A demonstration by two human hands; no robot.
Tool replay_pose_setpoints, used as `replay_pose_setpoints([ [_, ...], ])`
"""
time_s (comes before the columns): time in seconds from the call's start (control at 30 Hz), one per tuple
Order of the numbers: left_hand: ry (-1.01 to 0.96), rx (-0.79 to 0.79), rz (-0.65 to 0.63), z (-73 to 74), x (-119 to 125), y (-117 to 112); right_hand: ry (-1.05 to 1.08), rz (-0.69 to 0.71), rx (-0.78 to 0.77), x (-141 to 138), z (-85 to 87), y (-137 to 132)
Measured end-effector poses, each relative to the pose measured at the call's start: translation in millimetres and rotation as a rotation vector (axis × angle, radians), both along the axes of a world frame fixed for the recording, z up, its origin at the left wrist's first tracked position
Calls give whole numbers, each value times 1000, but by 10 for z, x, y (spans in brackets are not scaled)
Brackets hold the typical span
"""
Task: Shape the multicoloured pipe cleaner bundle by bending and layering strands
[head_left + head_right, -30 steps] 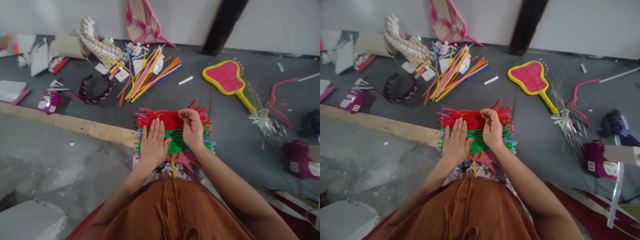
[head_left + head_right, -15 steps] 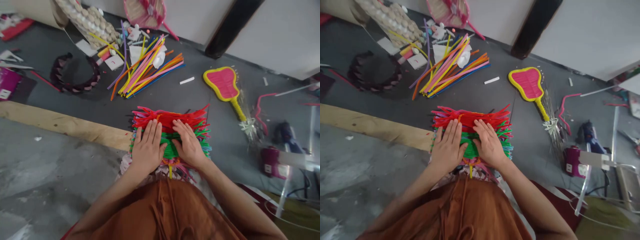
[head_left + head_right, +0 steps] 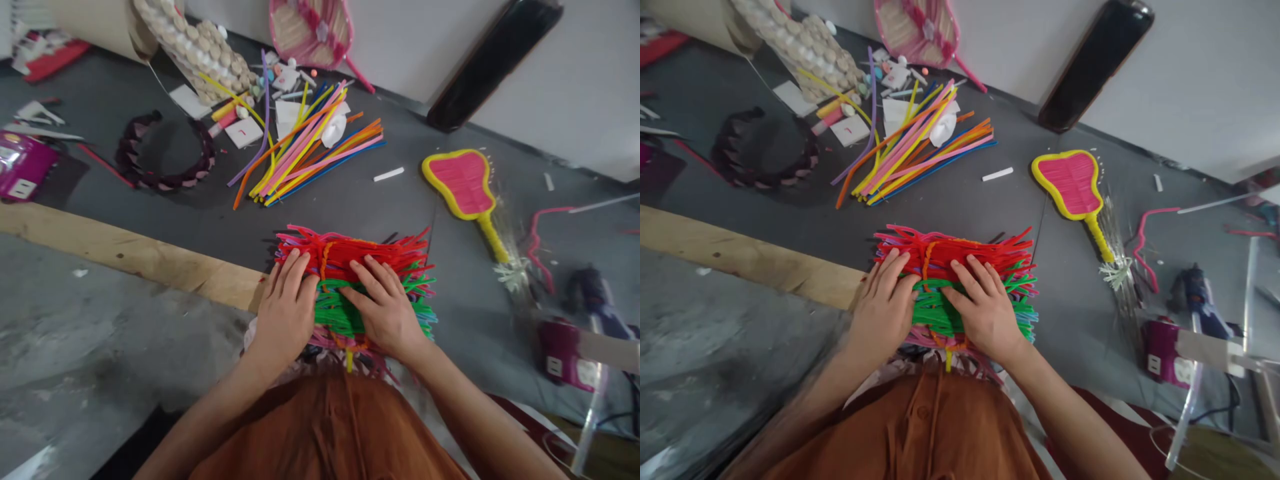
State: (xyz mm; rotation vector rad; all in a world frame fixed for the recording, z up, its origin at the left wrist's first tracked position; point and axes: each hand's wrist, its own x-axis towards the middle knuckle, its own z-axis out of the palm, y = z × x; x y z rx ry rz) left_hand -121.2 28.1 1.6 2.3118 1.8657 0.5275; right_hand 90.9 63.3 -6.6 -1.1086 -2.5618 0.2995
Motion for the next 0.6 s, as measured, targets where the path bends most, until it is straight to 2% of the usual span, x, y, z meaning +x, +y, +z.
replay_pose_setpoints([
  [0.27, 209, -85, -114, 348, -28, 241, -35, -8, -13, -30, 29, 9],
  [0.5, 342, -194, -263, 456, -165, 507, 0, -4, -54, -13, -23, 16],
  [0.6, 369, -189, -295, 661, -194, 489, 20, -15, -55, -15, -34, 19],
])
